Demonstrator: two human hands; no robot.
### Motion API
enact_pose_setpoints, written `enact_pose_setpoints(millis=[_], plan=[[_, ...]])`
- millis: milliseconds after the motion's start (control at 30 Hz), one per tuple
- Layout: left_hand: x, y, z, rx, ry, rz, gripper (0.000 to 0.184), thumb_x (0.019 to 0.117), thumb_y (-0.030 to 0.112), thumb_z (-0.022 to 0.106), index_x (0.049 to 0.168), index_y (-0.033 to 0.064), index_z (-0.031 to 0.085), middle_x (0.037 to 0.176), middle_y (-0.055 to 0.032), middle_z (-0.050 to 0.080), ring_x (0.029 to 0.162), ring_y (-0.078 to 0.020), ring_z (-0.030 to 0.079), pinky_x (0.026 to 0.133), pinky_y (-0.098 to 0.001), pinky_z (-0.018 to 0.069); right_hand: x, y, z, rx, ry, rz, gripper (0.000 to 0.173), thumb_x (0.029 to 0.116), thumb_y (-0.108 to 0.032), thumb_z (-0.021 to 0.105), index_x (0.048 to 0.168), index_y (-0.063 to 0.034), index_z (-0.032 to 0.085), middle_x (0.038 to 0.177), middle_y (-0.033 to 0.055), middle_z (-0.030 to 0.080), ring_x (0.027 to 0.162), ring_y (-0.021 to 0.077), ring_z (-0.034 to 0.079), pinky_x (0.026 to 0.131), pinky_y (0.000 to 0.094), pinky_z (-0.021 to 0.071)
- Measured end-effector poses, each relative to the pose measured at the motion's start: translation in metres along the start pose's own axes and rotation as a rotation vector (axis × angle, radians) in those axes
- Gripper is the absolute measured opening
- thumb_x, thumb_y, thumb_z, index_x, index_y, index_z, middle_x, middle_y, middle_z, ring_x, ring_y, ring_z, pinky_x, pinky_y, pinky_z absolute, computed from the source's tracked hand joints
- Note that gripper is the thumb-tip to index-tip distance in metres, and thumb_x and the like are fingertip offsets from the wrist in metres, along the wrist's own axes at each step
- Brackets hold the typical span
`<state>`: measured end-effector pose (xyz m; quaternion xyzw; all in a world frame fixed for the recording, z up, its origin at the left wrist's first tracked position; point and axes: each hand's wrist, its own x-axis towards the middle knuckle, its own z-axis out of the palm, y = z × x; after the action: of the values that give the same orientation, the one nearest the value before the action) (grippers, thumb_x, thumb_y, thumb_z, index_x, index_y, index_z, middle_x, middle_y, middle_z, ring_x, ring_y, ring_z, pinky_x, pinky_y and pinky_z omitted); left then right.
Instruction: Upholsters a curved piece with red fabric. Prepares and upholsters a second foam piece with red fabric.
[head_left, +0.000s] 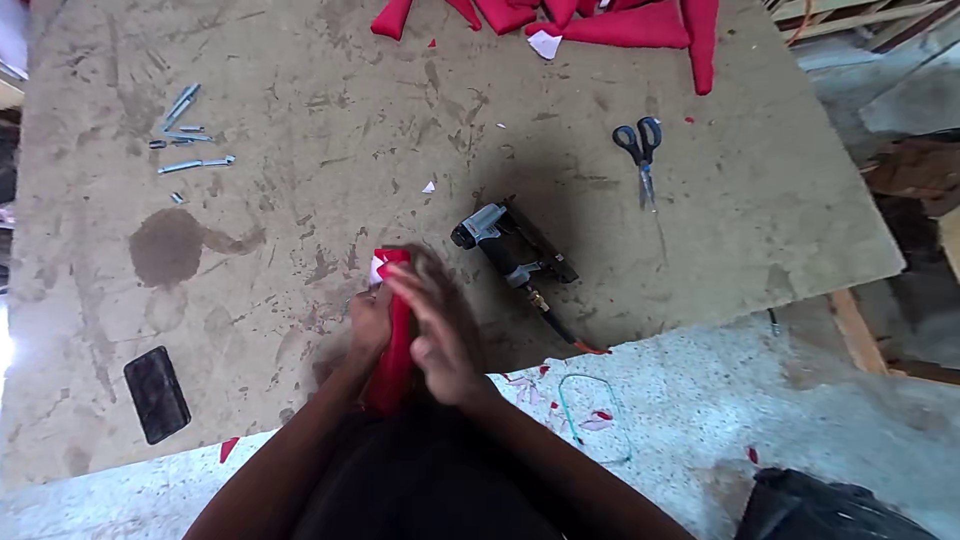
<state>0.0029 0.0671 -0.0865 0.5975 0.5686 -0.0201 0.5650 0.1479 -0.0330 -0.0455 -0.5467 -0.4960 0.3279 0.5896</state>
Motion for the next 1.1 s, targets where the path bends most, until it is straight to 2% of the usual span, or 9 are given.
enact_pose_setpoints(millis=[33,100,233,300,367,533,667,833,1100], plan=[[-0.029,0.044,-0.006,0.098,-0.057,-0.121,0.031,0.1014,0.017,0.064,0.116,-0.0103,0.064,0.107,-0.0222,0.066,0.096,-0.0228,0.063,0.09,-0.0367,0.0525,-0.004,0.005,-0.03,-0.112,0.082,0.064,0.068,0.107,-0.058,0.03,0.145,-0.0074,0.055,0.156,0.0091,0.049,0.146,0.0256,0.043,0.12,0.0513,0.0408],[-0.053,0.083,-0.004,0.191,-0.137,-0.237,0.034,0.1074,0.011,0.052,0.131,-0.0134,0.056,0.129,-0.0286,0.06,0.114,-0.0291,0.059,0.103,-0.0386,0.0462,-0.007,0.021,-0.094,-0.415,0.22,0.267,0.052,0.1062,-0.046,0.048,0.143,-0.009,0.056,0.147,0.0092,0.056,0.134,0.0221,0.055,0.107,0.0454,0.0514],[-0.04,0.108,0.026,0.293,0.091,-0.279,0.028,0.1038,0.016,0.06,0.112,-0.01,0.069,0.118,-0.0278,0.067,0.116,-0.0359,0.062,0.105,-0.0478,0.0436,0.011,0.058,-0.159,-0.818,0.156,0.468,0.07,0.0942,-0.049,0.071,0.146,-0.0061,0.051,0.146,0.0206,0.052,0.127,0.0368,0.058,0.101,0.0581,0.0513],[-0.005,0.06,0.047,0.316,0.342,0.028,0.052,0.1074,0.036,0.047,0.07,0.0025,0.061,0.075,-0.0192,0.066,0.079,-0.0368,0.066,0.072,-0.0574,0.0501,0.023,0.073,-0.158,-0.893,0.05,0.486,0.08,0.0852,-0.039,0.083,0.15,-0.0085,0.047,0.149,0.0212,0.047,0.12,0.0386,0.062,0.093,0.0573,0.0567],[0.013,0.038,0.06,0.387,0.438,0.178,0.062,0.1079,0.046,0.036,0.062,0.0106,0.059,0.067,-0.013,0.065,0.07,-0.0356,0.068,0.061,-0.0603,0.0507,0.035,0.088,-0.152,-0.943,0.013,0.506,0.087,0.0775,-0.025,0.089,0.152,-0.0137,0.045,0.153,0.019,0.042,0.113,0.0363,0.065,0.084,0.0527,0.0611],[0.019,0.027,0.081,0.564,0.612,0.434,0.052,0.1032,0.036,0.047,0.06,0.0099,0.06,0.059,-0.0103,0.064,0.058,-0.0315,0.068,0.048,-0.0522,0.051,0.056,0.05,-0.155,-0.892,-0.156,0.693,0.085,0.0778,-0.025,0.084,0.151,-0.0087,0.044,0.137,0.0232,0.058,0.116,0.0417,0.063,0.09,0.0644,0.054],[0.038,0.005,0.095,0.554,0.676,0.422,0.051,0.1033,0.037,0.047,0.061,0.0119,0.059,0.061,-0.0067,0.064,0.06,-0.0271,0.069,0.051,-0.0502,0.0531,0.076,0.006,-0.158,-0.903,-0.538,0.812,0.029,0.0927,-0.037,0.07,0.104,-0.0103,0.071,0.083,0.0096,0.069,0.074,0.0255,0.069,0.069,0.0521,0.0578],[0.043,-0.002,0.1,0.541,0.696,0.452,0.045,0.1016,0.034,0.051,0.063,0.0125,0.061,0.062,-0.0046,0.064,0.062,-0.0246,0.068,0.052,-0.0475,0.0529,0.071,-0.004,-0.141,-0.74,-1.011,0.388,0.022,0.0913,-0.03,0.071,0.108,-0.0155,0.07,0.093,0.0011,0.072,0.086,0.0135,0.07,0.079,0.0418,0.0598],[0.045,-0.003,0.1,0.526,0.701,0.471,0.045,0.1025,0.033,0.048,0.064,0.0114,0.059,0.062,-0.0052,0.063,0.063,-0.0238,0.068,0.054,-0.0462,0.0531,0.083,-0.002,-0.12,-0.846,-1.146,0.284,0.028,0.0932,-0.023,0.067,0.121,-0.0181,0.067,0.103,0.0019,0.072,0.094,0.0156,0.07,0.085,0.0419,0.0591]])
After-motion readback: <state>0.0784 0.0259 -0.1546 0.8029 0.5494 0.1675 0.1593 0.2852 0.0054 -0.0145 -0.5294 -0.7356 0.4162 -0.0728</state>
